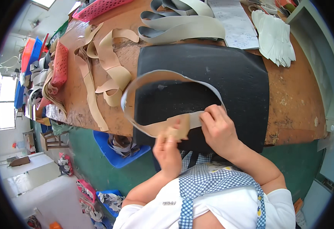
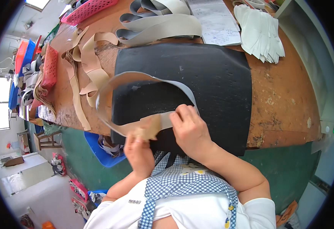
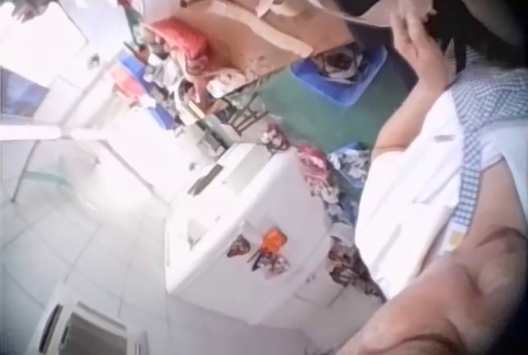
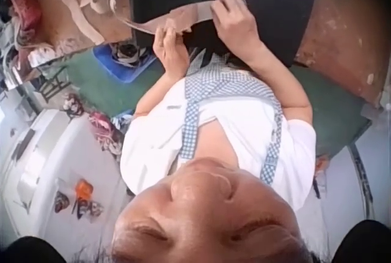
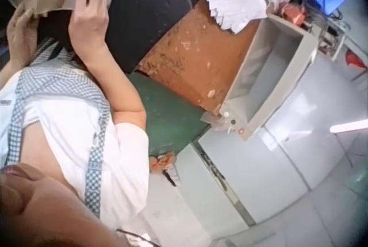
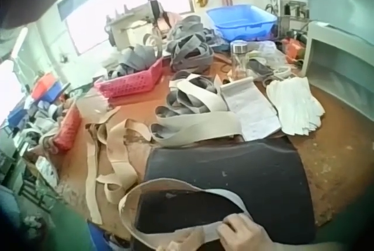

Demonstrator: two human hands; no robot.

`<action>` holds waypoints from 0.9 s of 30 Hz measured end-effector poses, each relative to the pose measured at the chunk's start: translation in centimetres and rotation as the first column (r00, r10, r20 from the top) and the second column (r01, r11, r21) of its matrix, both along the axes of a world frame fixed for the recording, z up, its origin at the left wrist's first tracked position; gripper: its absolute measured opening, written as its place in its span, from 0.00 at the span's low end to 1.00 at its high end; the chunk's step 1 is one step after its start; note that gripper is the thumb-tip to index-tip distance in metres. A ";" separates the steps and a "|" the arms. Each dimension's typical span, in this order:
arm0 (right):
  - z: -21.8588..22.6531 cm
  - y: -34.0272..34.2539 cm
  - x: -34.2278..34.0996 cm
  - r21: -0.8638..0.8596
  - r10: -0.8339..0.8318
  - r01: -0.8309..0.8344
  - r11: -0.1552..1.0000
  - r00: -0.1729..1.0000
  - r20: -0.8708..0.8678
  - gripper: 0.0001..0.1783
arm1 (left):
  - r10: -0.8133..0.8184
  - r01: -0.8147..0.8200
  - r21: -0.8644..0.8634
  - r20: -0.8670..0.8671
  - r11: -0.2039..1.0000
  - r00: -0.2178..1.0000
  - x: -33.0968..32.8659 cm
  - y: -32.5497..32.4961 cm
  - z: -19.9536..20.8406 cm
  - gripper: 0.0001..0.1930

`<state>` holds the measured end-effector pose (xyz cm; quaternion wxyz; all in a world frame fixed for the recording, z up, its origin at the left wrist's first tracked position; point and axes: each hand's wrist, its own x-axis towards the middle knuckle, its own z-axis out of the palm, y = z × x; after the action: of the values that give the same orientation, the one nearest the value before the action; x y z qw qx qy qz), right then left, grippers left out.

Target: Assembling shoe upper components by hand at a workbench.

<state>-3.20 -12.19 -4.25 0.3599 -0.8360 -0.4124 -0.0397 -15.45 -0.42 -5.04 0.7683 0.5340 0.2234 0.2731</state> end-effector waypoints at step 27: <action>0.2 4.0 -1.6 -0.039 -0.060 0.056 0.998 0.990 -0.130 0.14 | -0.353 0.312 0.646 -0.070 0.697 0.933 0.6 4.9 1.2 0.18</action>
<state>-4.77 -8.16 -4.06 0.3702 -0.8546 -0.3641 0.0119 -14.87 4.46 -3.83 0.5790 0.7889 -0.0078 0.2056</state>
